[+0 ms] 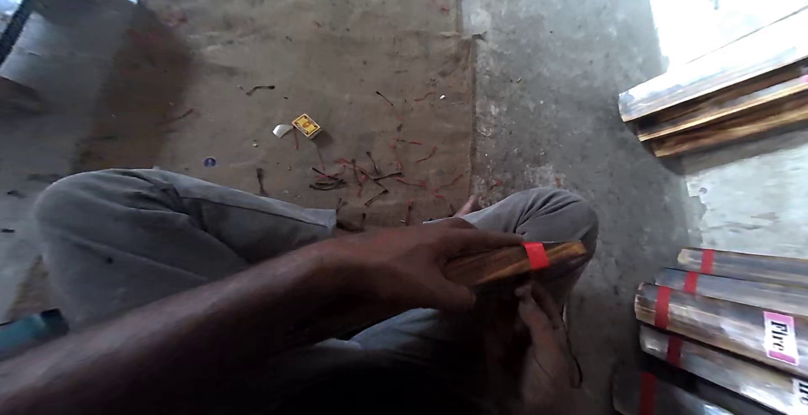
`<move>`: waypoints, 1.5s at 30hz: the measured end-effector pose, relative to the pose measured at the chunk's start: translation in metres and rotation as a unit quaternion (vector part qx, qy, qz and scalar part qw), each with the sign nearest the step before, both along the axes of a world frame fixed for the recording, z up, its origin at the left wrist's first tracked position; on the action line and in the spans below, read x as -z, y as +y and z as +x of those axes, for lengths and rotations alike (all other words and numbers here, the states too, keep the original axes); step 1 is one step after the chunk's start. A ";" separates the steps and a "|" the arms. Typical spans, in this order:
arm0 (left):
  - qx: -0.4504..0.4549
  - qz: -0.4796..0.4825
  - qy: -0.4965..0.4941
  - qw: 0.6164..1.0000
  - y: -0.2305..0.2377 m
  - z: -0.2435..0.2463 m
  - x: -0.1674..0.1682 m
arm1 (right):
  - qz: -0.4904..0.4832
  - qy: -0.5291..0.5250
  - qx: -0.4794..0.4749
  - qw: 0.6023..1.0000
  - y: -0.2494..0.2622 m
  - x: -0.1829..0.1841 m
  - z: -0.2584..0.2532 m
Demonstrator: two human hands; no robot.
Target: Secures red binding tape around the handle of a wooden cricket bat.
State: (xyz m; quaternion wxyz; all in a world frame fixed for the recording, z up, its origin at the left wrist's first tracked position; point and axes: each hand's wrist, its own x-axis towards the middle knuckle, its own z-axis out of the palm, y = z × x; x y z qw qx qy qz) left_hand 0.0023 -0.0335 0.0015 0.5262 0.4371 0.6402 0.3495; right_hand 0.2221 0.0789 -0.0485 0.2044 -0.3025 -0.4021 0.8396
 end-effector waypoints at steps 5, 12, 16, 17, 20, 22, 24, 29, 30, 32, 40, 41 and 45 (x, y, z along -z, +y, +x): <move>-0.154 0.038 0.434 0.887 -0.007 0.034 0.008 | -0.021 -0.007 -0.035 0.999 0.013 0.012 -0.022; -0.093 -0.011 0.600 0.794 -0.005 0.086 0.073 | 0.002 -0.111 -0.027 0.993 0.004 0.017 0.008; -0.077 -0.007 0.589 0.805 -0.006 0.083 0.069 | 0.008 -0.155 0.004 0.988 -0.006 0.022 0.037; -0.076 -0.001 0.582 0.810 -0.006 0.081 0.068 | 0.003 -0.150 0.014 0.989 -0.007 0.022 0.038; -0.084 0.030 0.539 0.838 -0.009 0.074 0.065 | -0.010 -0.125 0.023 0.992 -0.007 0.023 0.042; -0.076 0.044 0.515 0.852 -0.012 0.070 0.061 | -0.003 -0.126 0.016 0.992 -0.007 0.021 0.041; -0.048 0.060 0.502 0.862 -0.012 0.066 0.058 | 0.061 -0.130 0.000 0.990 -0.003 0.017 0.039; 0.002 0.066 0.357 0.932 -0.013 0.038 0.027 | 0.442 -0.096 -0.115 0.885 0.030 -0.006 0.029; 0.005 0.073 0.310 0.948 -0.012 0.029 0.020 | 0.480 -0.079 -0.130 0.864 0.039 -0.015 0.023; 0.018 0.081 0.225 0.971 -0.008 0.010 0.008 | 0.541 -0.063 -0.176 0.820 0.055 -0.040 0.009; 0.025 0.015 0.075 0.997 0.004 -0.032 0.001 | 0.587 0.031 -0.220 0.779 0.087 -0.110 -0.005; 0.023 -0.004 0.084 0.996 0.004 -0.034 0.000 | 0.558 0.048 -0.228 0.796 0.088 -0.116 -0.005; 0.026 -0.015 0.066 0.997 0.005 -0.042 0.001 | 0.506 0.065 -0.261 0.819 0.084 -0.142 -0.008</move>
